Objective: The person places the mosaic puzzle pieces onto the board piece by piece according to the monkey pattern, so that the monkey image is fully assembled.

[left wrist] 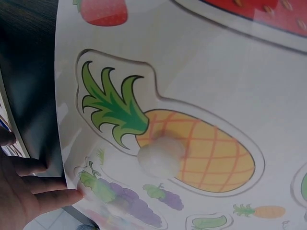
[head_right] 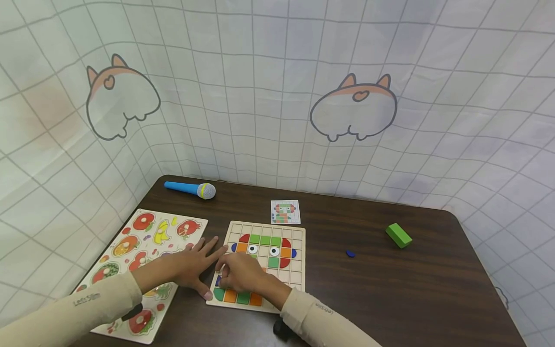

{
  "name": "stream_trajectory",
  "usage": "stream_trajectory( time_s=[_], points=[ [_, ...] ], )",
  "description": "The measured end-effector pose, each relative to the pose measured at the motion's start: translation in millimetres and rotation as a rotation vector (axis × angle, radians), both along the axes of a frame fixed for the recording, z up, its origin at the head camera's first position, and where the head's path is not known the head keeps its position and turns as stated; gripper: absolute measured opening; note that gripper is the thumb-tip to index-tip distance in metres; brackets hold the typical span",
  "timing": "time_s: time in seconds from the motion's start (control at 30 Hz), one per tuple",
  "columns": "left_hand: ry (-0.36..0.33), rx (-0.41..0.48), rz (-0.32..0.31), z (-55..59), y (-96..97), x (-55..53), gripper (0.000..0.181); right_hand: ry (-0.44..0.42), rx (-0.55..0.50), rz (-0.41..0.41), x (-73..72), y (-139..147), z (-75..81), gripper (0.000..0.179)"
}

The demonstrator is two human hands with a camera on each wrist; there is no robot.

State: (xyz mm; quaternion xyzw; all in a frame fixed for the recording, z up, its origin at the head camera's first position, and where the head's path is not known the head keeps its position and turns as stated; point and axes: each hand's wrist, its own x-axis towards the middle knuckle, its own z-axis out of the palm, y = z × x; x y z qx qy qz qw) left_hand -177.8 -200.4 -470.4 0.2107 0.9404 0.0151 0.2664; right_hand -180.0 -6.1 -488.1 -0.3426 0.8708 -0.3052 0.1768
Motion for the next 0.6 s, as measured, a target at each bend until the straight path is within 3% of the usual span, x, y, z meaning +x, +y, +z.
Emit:
stream_trajectory(
  time_s=[0.17,0.3,0.47,0.6],
  points=[
    [0.005,-0.009,-0.007,-1.3,-0.6,-1.0,0.121,0.009,-0.008,0.011,-2.3,7.3,0.8,0.024],
    [0.006,-0.025,-0.010,-1.8,0.0,-2.0,0.122,0.021,-0.050,0.033,-12.3,31.3,1.6,0.022],
    [0.005,-0.038,-0.002,-2.1,1.1,-2.1,0.124,0.047,-0.125,0.021,-32.0,93.8,1.5,0.022],
    [0.001,-0.041,0.002,-2.6,1.0,-2.3,0.124,0.057,-0.114,-0.076,-47.3,159.5,2.0,0.023]
  ],
)
